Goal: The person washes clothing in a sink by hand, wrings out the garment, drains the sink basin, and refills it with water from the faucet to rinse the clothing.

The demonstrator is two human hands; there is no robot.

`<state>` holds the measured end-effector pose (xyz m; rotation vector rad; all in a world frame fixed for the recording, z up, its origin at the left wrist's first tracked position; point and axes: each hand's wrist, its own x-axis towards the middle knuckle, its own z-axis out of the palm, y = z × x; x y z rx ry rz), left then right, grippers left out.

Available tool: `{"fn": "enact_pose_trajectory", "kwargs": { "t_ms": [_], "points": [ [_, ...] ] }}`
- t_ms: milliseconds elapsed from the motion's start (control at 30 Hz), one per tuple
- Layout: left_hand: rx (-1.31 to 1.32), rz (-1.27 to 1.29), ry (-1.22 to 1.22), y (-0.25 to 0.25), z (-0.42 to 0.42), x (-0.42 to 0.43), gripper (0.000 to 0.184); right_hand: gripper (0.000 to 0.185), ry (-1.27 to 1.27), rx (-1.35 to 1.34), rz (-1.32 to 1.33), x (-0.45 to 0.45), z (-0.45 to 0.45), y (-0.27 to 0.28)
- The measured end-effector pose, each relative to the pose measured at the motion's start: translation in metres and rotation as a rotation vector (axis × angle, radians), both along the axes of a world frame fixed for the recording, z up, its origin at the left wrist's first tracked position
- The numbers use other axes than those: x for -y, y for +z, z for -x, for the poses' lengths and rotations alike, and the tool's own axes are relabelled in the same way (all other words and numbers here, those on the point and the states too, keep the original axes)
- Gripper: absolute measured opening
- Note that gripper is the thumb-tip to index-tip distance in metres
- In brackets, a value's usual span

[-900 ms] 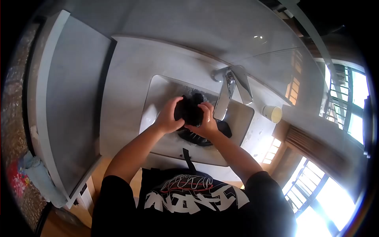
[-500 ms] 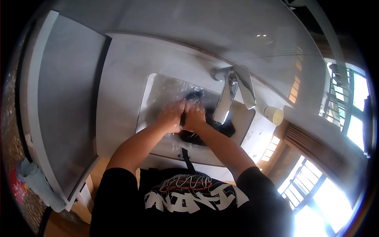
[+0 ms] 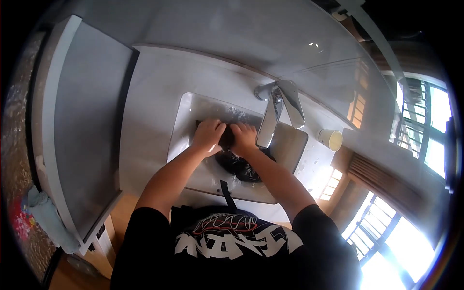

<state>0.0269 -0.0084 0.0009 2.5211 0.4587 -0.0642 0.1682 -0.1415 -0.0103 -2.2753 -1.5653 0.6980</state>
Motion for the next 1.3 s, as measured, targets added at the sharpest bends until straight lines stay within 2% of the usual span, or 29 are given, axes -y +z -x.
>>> {"fn": "enact_pose_trajectory", "kwargs": {
  "t_ms": [33,67,100,133,167,200,233,333,367,400,433,500,600,633,700,800,833,867,933,1000,1033,1067,1133,1233,1300],
  "points": [
    [0.094,-0.079,0.016,-0.001,0.012,0.004,0.098,0.064,-0.005,0.025,-0.174,0.012,0.001,0.005],
    [0.113,-0.082,0.122,-0.001,0.023,0.011,0.106,0.064,-0.008,0.050,-0.349,0.024,0.003,0.010],
    [0.132,-0.084,0.228,0.016,0.030,0.015,0.114,0.066,-0.011,-0.016,-0.214,0.035,0.008,0.022],
    [0.148,-0.084,0.336,0.027,0.037,0.017,0.123,0.066,0.066,-0.045,-0.259,0.041,0.007,0.027],
    [0.030,-0.003,0.326,0.030,0.044,0.016,0.136,0.066,0.143,-0.076,-0.302,0.047,0.004,0.032],
    [0.021,0.013,0.298,0.029,0.046,0.016,0.136,0.066,0.221,-0.107,-0.344,0.051,0.001,0.035],
    [0.012,0.028,0.271,0.027,0.048,0.017,0.137,0.082,0.224,-0.176,-0.212,0.053,0.001,0.034],
    [0.017,0.088,0.199,0.014,0.040,0.017,0.129,0.104,-0.105,-0.139,-0.070,0.028,0.006,0.038],
    [-0.019,0.061,0.145,0.012,0.034,0.014,0.126,0.128,-0.091,-0.003,0.026,0.022,0.009,0.025],
    [-0.055,0.034,0.091,0.011,0.027,0.011,0.123,0.129,-0.071,-0.001,0.107,0.015,0.012,0.020],
    [-0.098,-0.003,0.019,0.016,0.020,0.005,0.110,0.130,-0.050,0.000,0.187,0.007,0.016,0.016],
    [-0.013,-0.133,0.013,-0.057,0.021,0.006,0.097,0.129,0.033,0.018,0.450,-0.020,0.017,0.026],
    [-0.071,0.030,0.004,-0.073,0.011,0.012,0.070,0.122,0.097,0.114,0.632,-0.031,0.023,0.004],
    [-0.089,0.168,-0.041,-0.077,0.004,0.009,0.069,0.119,0.108,0.121,0.594,-0.033,0.021,0.000],
    [-0.056,0.139,-0.086,-0.062,-0.002,-0.001,0.055,0.112,0.130,0.136,0.524,-0.029,0.013,-0.004],
    [-0.307,-0.044,-0.258,-0.019,-0.025,-0.016,0.053,0.098,0.030,-0.285,0.804,-0.024,-0.013,-0.027],
    [-0.156,0.033,-0.178,-0.038,-0.019,-0.014,0.057,0.092,-0.030,-0.206,0.660,-0.012,-0.007,-0.041],
    [-0.218,0.069,-0.185,-0.041,-0.018,-0.011,0.059,0.086,-0.088,-0.125,0.508,0.006,0.003,-0.062],
    [-0.337,0.131,-0.200,-0.038,-0.021,-0.015,0.064,0.077,-0.099,-0.039,0.354,-0.002,0.006,-0.043],
    [-0.026,0.161,0.101,-0.025,-0.007,-0.008,0.066,0.070,-0.010,-0.026,0.371,-0.009,-0.003,-0.007],
    [0.131,0.179,0.248,-0.017,0.005,-0.001,0.067,0.069,-0.082,0.043,-0.034,0.002,0.004,-0.006],
    [0.199,0.142,0.354,-0.013,0.018,0.006,0.077,0.069,-0.058,-0.002,-0.102,0.017,0.007,-0.001],
    [0.174,0.111,0.498,0.012,0.034,0.017,0.084,0.070,-0.006,-0.090,-0.235,0.040,0.007,0.021],
    [0.134,0.284,0.546,0.004,0.052,0.029,0.087,0.079,0.372,-0.139,-0.260,0.063,-0.003,0.025],
    [0.153,0.413,0.572,-0.014,0.061,0.030,0.091,0.089,0.069,-0.227,-0.164,0.057,0.002,0.026]
  ]
}}
